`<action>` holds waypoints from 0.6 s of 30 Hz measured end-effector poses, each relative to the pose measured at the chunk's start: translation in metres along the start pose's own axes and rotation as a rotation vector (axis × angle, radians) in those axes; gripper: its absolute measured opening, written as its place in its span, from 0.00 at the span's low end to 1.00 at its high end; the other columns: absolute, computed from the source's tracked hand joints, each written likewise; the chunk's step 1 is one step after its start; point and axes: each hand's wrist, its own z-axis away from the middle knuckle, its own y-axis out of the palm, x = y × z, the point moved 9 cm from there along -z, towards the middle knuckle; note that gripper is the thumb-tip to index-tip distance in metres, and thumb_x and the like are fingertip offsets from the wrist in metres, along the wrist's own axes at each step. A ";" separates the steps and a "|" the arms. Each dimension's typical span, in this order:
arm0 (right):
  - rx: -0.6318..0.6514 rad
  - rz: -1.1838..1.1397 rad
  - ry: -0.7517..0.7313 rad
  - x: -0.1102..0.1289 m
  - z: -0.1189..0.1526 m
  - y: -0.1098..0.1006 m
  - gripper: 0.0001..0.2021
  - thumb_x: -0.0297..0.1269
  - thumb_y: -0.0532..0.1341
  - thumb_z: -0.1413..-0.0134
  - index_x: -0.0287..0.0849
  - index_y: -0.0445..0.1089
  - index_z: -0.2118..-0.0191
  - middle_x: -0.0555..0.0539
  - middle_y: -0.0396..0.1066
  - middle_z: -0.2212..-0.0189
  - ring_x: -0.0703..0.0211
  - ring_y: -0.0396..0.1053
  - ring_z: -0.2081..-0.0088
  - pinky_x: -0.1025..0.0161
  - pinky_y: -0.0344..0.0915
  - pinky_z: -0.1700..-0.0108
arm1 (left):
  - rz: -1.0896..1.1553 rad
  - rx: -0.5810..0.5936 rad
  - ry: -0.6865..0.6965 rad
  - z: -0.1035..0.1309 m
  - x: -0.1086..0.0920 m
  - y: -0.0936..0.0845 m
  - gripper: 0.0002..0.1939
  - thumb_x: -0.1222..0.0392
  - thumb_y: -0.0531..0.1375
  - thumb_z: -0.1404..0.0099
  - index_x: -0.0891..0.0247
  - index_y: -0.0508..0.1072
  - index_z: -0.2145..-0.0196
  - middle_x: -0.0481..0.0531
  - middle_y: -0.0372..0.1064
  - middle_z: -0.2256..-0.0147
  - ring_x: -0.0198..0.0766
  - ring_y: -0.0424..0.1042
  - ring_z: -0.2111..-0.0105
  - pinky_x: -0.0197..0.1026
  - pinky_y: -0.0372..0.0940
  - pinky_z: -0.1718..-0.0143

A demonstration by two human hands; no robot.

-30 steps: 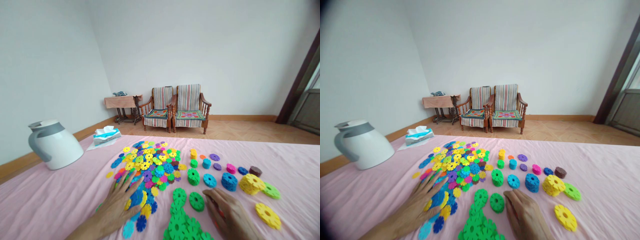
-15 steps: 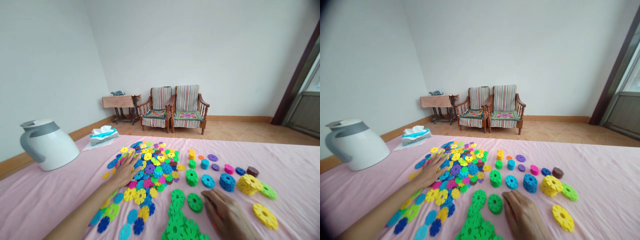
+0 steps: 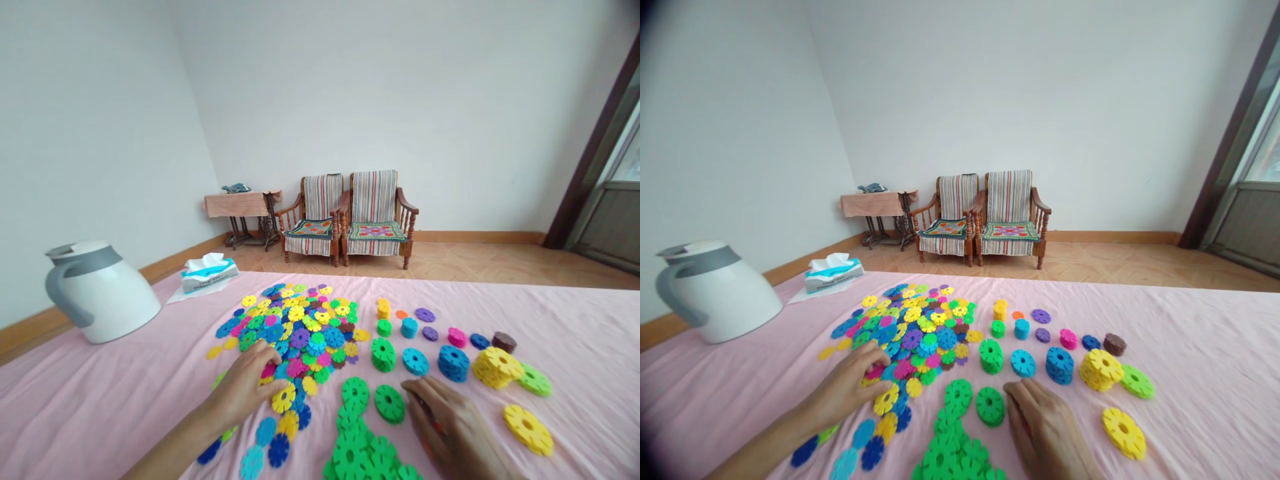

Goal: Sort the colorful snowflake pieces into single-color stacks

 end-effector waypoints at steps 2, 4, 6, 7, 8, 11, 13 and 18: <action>0.001 -0.002 0.002 -0.001 0.000 0.000 0.09 0.36 0.50 0.35 0.46 0.67 0.61 0.48 0.73 0.70 0.60 0.73 0.70 0.66 0.69 0.68 | 0.047 0.010 -0.015 -0.003 -0.001 0.003 0.06 0.59 0.62 0.46 0.59 0.72 0.68 0.49 0.66 0.66 0.45 0.67 0.61 0.42 0.61 0.60; 0.014 -0.001 0.008 -0.001 0.000 0.001 0.09 0.35 0.50 0.35 0.46 0.67 0.61 0.48 0.72 0.70 0.60 0.73 0.69 0.66 0.69 0.68 | 0.075 0.015 -0.022 -0.006 -0.002 0.005 0.07 0.62 0.61 0.48 0.59 0.71 0.68 0.48 0.66 0.66 0.44 0.66 0.62 0.42 0.61 0.60; 0.028 0.000 0.010 -0.001 0.000 0.002 0.09 0.36 0.49 0.35 0.46 0.67 0.61 0.47 0.72 0.69 0.60 0.73 0.69 0.66 0.69 0.67 | 0.113 0.023 -0.035 -0.009 0.000 0.008 0.08 0.65 0.60 0.51 0.60 0.68 0.69 0.47 0.65 0.68 0.42 0.65 0.64 0.40 0.61 0.62; 0.027 0.001 0.012 -0.001 0.000 0.002 0.09 0.36 0.49 0.35 0.45 0.66 0.62 0.47 0.72 0.69 0.60 0.73 0.69 0.66 0.69 0.67 | 0.134 0.027 -0.042 -0.011 0.001 0.010 0.09 0.66 0.59 0.52 0.60 0.67 0.70 0.45 0.64 0.70 0.40 0.65 0.66 0.39 0.61 0.64; 0.027 0.002 0.011 -0.001 0.000 0.001 0.09 0.36 0.49 0.35 0.45 0.66 0.62 0.47 0.72 0.69 0.60 0.73 0.69 0.65 0.69 0.67 | 0.158 0.034 -0.048 -0.012 0.002 0.012 0.09 0.66 0.59 0.52 0.60 0.66 0.70 0.44 0.62 0.71 0.38 0.64 0.69 0.38 0.60 0.67; 0.016 -0.002 0.007 0.001 -0.001 0.000 0.10 0.36 0.49 0.35 0.45 0.67 0.62 0.47 0.73 0.70 0.60 0.73 0.69 0.66 0.69 0.67 | 0.237 0.061 -0.056 -0.015 0.002 0.015 0.08 0.65 0.58 0.52 0.60 0.62 0.72 0.40 0.57 0.77 0.34 0.60 0.75 0.35 0.56 0.74; 0.000 -0.004 0.005 0.001 -0.001 -0.002 0.09 0.36 0.50 0.36 0.46 0.67 0.63 0.48 0.73 0.70 0.60 0.73 0.70 0.67 0.69 0.68 | 0.287 0.059 -0.058 -0.017 0.002 0.014 0.07 0.65 0.57 0.52 0.60 0.63 0.72 0.40 0.58 0.77 0.34 0.61 0.75 0.34 0.56 0.74; 0.001 0.002 0.009 -0.001 0.000 -0.001 0.10 0.36 0.50 0.36 0.46 0.68 0.63 0.48 0.73 0.70 0.61 0.73 0.70 0.67 0.70 0.68 | 0.386 -0.002 -0.077 -0.020 0.004 0.002 0.07 0.62 0.57 0.50 0.61 0.66 0.69 0.45 0.64 0.72 0.38 0.66 0.68 0.36 0.59 0.69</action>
